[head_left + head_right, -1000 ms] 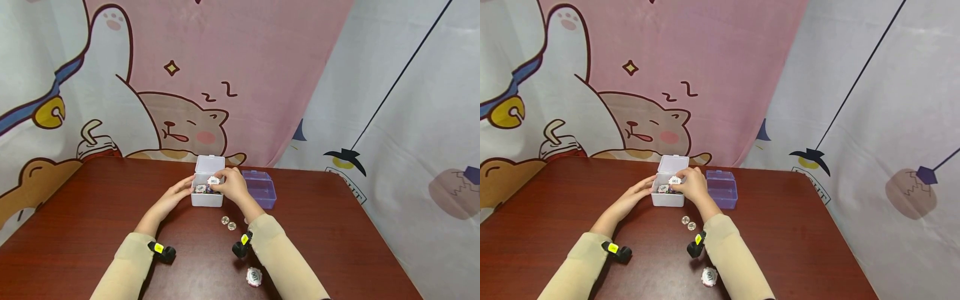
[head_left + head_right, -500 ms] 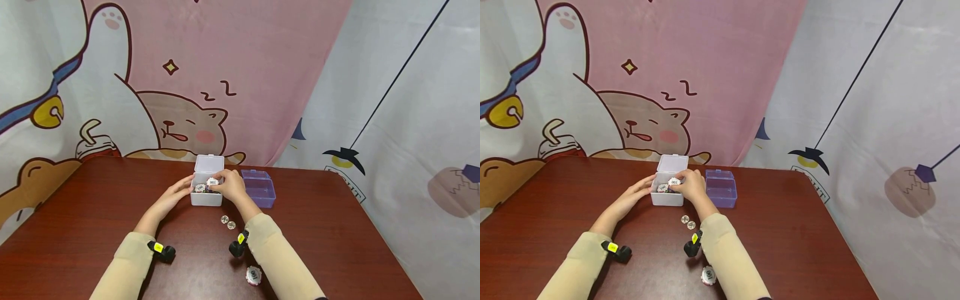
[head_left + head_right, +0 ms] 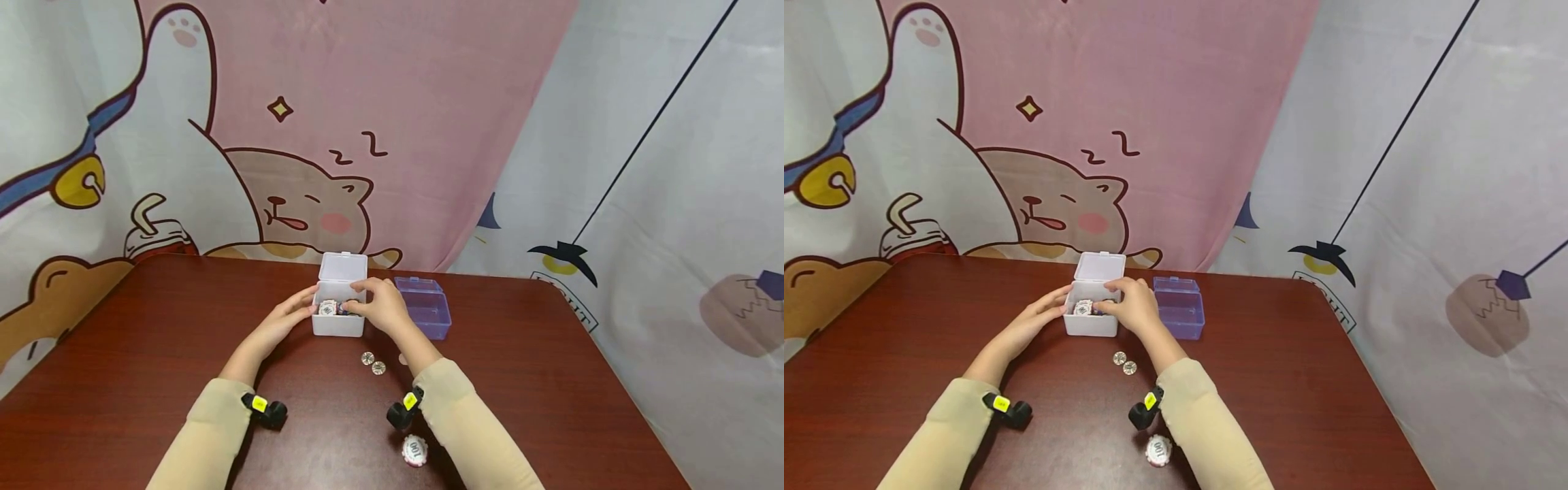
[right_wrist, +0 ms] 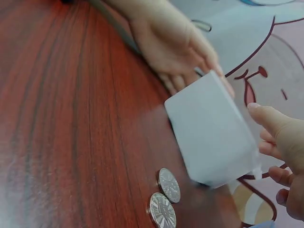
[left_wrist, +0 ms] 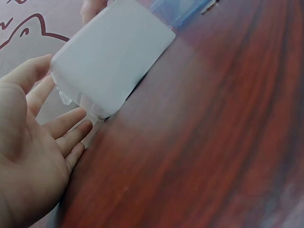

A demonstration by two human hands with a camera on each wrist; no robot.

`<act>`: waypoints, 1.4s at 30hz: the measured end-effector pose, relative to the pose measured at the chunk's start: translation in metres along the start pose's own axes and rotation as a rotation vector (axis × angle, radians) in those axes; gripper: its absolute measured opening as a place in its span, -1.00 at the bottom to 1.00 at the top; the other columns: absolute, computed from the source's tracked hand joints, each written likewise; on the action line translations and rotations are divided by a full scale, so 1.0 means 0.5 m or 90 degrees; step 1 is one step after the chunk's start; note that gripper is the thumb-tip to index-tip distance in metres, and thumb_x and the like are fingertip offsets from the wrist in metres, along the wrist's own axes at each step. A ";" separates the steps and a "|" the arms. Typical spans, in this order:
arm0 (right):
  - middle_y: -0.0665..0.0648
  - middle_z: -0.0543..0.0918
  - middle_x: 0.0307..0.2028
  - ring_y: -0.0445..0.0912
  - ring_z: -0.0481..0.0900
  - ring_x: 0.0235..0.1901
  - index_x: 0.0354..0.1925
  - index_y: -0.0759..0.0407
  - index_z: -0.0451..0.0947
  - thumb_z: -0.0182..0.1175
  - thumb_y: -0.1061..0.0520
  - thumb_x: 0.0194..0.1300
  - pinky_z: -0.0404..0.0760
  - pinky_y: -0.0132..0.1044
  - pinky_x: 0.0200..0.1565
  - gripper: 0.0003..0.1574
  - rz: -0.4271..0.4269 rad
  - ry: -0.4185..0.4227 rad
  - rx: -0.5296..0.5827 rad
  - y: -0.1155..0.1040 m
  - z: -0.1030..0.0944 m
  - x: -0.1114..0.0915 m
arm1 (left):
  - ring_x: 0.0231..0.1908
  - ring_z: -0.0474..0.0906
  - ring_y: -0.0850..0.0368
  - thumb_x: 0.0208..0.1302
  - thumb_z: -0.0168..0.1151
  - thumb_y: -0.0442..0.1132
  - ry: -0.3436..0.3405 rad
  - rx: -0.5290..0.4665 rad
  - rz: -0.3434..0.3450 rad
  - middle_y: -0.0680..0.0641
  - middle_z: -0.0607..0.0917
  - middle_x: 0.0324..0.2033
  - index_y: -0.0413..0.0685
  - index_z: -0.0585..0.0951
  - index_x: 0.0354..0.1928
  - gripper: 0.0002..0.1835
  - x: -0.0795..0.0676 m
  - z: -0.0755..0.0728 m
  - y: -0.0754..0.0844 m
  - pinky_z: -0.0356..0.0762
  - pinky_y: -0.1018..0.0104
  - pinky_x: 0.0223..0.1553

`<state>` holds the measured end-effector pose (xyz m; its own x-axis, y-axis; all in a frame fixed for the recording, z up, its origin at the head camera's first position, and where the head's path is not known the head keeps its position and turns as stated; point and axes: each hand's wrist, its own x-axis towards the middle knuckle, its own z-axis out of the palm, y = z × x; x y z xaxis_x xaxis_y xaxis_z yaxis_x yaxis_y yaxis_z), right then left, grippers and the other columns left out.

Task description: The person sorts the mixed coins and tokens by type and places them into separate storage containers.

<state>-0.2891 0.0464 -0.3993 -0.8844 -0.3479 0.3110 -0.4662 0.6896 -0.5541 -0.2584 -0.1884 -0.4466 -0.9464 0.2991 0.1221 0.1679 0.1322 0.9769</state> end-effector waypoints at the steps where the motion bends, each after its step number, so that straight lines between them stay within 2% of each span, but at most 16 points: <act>1: -0.01 0.68 -0.17 -0.03 0.48 -0.16 0.00 0.10 0.67 0.46 -0.12 0.03 0.44 -0.21 -0.18 -0.42 -0.009 -0.002 0.011 -0.001 -0.004 -0.005 | 0.32 0.13 -0.24 0.44 0.04 -0.21 -0.003 -0.002 0.002 -0.35 0.27 0.32 -0.12 0.19 0.44 -0.41 -0.003 0.002 0.008 -0.07 -0.24 0.26; 4: 0.05 0.68 -0.18 0.04 0.50 -0.16 0.00 0.15 0.66 0.47 -0.07 0.03 0.42 -0.19 -0.18 -0.42 -0.037 -0.005 0.045 -0.005 -0.018 -0.021 | 0.31 0.12 -0.29 0.43 0.02 -0.26 -0.002 -0.008 0.004 -0.40 0.26 0.32 -0.20 0.17 0.44 -0.41 -0.003 0.003 0.011 -0.07 -0.23 0.26; 8: 0.13 0.69 -0.20 0.11 0.50 -0.23 -0.01 0.21 0.65 0.48 -0.01 0.02 0.40 -0.15 -0.16 -0.43 -0.071 -0.006 0.077 -0.012 -0.036 -0.047 | 0.31 0.15 -0.25 0.43 0.04 -0.25 0.009 -0.005 0.010 -0.35 0.29 0.31 -0.12 0.20 0.44 -0.42 0.006 -0.001 -0.013 -0.07 -0.20 0.26; 11: 0.13 0.69 -0.22 0.13 0.49 -0.28 -0.03 0.20 0.66 0.49 0.01 0.01 0.41 -0.16 -0.20 -0.45 -0.082 -0.009 0.094 -0.020 -0.050 -0.068 | 0.31 0.18 -0.21 0.42 0.06 -0.21 0.013 -0.001 0.011 -0.31 0.32 0.31 -0.06 0.22 0.44 -0.42 0.006 0.001 -0.012 -0.05 -0.18 0.26; 16: 0.00 0.68 -0.25 0.06 0.44 -0.31 -0.06 0.10 0.68 0.52 0.03 -0.04 0.39 -0.24 -0.29 -0.48 -0.097 -0.005 0.115 -0.030 -0.070 -0.103 | 0.31 0.17 -0.23 0.42 0.05 -0.24 0.013 0.001 0.005 -0.33 0.30 0.31 -0.11 0.22 0.43 -0.42 0.006 0.003 -0.007 -0.06 -0.19 0.27; 21: -0.10 0.66 -0.28 0.01 0.44 -0.30 -0.08 0.11 0.69 0.53 0.06 -0.07 0.42 -0.14 -0.28 -0.49 -0.137 -0.008 0.138 -0.027 -0.079 -0.135 | 0.31 0.14 -0.26 0.42 0.04 -0.25 0.012 0.002 0.001 -0.37 0.29 0.31 -0.15 0.20 0.43 -0.42 0.007 0.003 -0.006 -0.08 -0.22 0.27; 24: -0.14 0.65 -0.27 -0.01 0.48 -0.25 -0.10 0.11 0.69 0.53 0.05 -0.07 0.43 -0.09 -0.25 -0.51 -0.157 -0.019 0.145 -0.020 -0.081 -0.154 | 0.32 0.15 -0.21 0.42 0.07 -0.19 0.013 0.009 0.000 -0.32 0.30 0.32 -0.08 0.22 0.44 -0.41 0.005 0.002 -0.007 -0.09 -0.22 0.27; 28: -0.17 0.65 -0.23 0.00 0.49 -0.19 -0.10 0.03 0.69 0.52 0.01 -0.03 0.43 -0.09 -0.22 -0.53 -0.156 -0.044 0.159 -0.011 -0.084 -0.179 | 0.33 0.15 -0.17 0.41 0.08 -0.12 0.013 0.012 0.003 -0.28 0.31 0.32 -0.01 0.23 0.44 -0.40 0.003 0.000 -0.008 -0.10 -0.22 0.28; 33: -0.05 0.68 -0.20 0.02 0.48 -0.16 -0.06 0.01 0.68 0.50 0.00 -0.01 0.47 -0.07 -0.20 -0.52 -0.158 -0.078 0.181 -0.002 -0.091 -0.209 | 0.33 0.14 -0.19 0.42 0.07 -0.16 0.011 0.007 -0.001 -0.29 0.30 0.33 -0.03 0.22 0.44 -0.41 0.005 0.000 -0.008 -0.10 -0.22 0.28; 38: -0.01 0.68 -0.20 -0.03 0.49 -0.19 -0.05 0.02 0.68 0.50 -0.03 -0.02 0.46 -0.15 -0.22 -0.49 -0.199 -0.101 0.169 0.010 -0.095 -0.229 | 0.33 0.11 -0.26 0.43 0.03 -0.24 0.009 -0.004 -0.002 -0.37 0.26 0.33 -0.14 0.18 0.44 -0.41 0.007 -0.001 -0.010 -0.12 -0.25 0.27; 42: -0.02 0.68 -0.19 -0.11 0.49 -0.19 -0.05 0.03 0.68 0.50 -0.03 -0.03 0.45 -0.19 -0.20 -0.48 -0.243 -0.115 0.164 0.017 -0.098 -0.244 | 0.33 0.12 -0.22 0.43 0.05 -0.20 0.009 0.001 -0.003 -0.33 0.28 0.33 -0.09 0.20 0.44 -0.41 0.007 0.000 -0.011 -0.11 -0.22 0.28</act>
<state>-0.1840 0.1259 -0.4042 -0.6286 -0.6654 0.4026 -0.7277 0.3206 -0.6064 -0.2627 -0.1881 -0.4517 -0.9511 0.2848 0.1198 0.1637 0.1357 0.9771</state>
